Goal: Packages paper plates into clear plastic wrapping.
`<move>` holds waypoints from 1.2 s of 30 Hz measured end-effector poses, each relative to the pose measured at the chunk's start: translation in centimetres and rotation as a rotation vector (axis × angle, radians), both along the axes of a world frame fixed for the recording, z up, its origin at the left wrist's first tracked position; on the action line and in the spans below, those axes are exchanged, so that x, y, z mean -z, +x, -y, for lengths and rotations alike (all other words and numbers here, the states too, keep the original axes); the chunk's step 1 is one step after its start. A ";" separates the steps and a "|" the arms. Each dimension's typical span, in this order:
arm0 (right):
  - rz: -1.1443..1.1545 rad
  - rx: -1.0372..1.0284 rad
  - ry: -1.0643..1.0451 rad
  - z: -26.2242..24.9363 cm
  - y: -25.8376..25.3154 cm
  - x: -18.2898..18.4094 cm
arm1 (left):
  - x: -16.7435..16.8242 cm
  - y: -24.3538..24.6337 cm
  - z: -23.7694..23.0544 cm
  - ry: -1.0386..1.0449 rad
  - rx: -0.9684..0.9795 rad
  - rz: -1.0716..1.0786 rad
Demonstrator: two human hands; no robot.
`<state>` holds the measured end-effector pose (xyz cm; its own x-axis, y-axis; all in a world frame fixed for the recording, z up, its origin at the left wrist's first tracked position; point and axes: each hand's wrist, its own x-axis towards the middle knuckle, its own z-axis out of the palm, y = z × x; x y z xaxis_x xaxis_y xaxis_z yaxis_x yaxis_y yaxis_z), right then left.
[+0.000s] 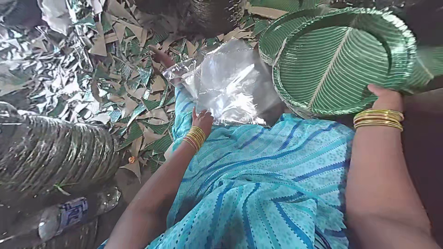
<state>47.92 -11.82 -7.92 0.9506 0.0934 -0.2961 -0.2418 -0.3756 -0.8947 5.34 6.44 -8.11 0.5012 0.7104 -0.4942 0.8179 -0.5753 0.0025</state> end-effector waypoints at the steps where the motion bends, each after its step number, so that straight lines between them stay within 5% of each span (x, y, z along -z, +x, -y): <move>1: -0.016 -0.004 -0.040 0.2 0.0 0.0 | -0.2 0.1 -0.1 -0.007 0.006 -0.012; 5: -0.071 -0.002 -0.078 0.0 0.5 0.1 | -1.9 0.0 0.5 0.024 0.039 0.033; 11: -0.013 -0.161 -0.323 0.0 1.2 0.5 | -2.3 -2.3 1.0 0.212 0.055 0.415; 16: -0.003 -0.264 -0.485 0.2 0.7 -0.4 | -2.9 -2.7 0.3 0.123 0.116 0.393; 23: 0.024 -0.196 -0.413 0.3 0.9 -0.1 | -5.5 -2.0 0.0 0.131 0.069 0.695; 29: 0.150 -0.121 -0.327 0.4 0.2 -0.1 | -10.1 0.8 -1.5 -0.010 0.162 0.358; 32: 0.439 -0.306 -0.342 -0.2 -2.8 -2.8 | -9.8 1.4 -2.2 -0.008 0.250 0.179; 36: 0.727 -0.909 -0.084 -4.4 -13.1 -3.0 | -9.4 2.4 -1.7 0.009 0.319 0.184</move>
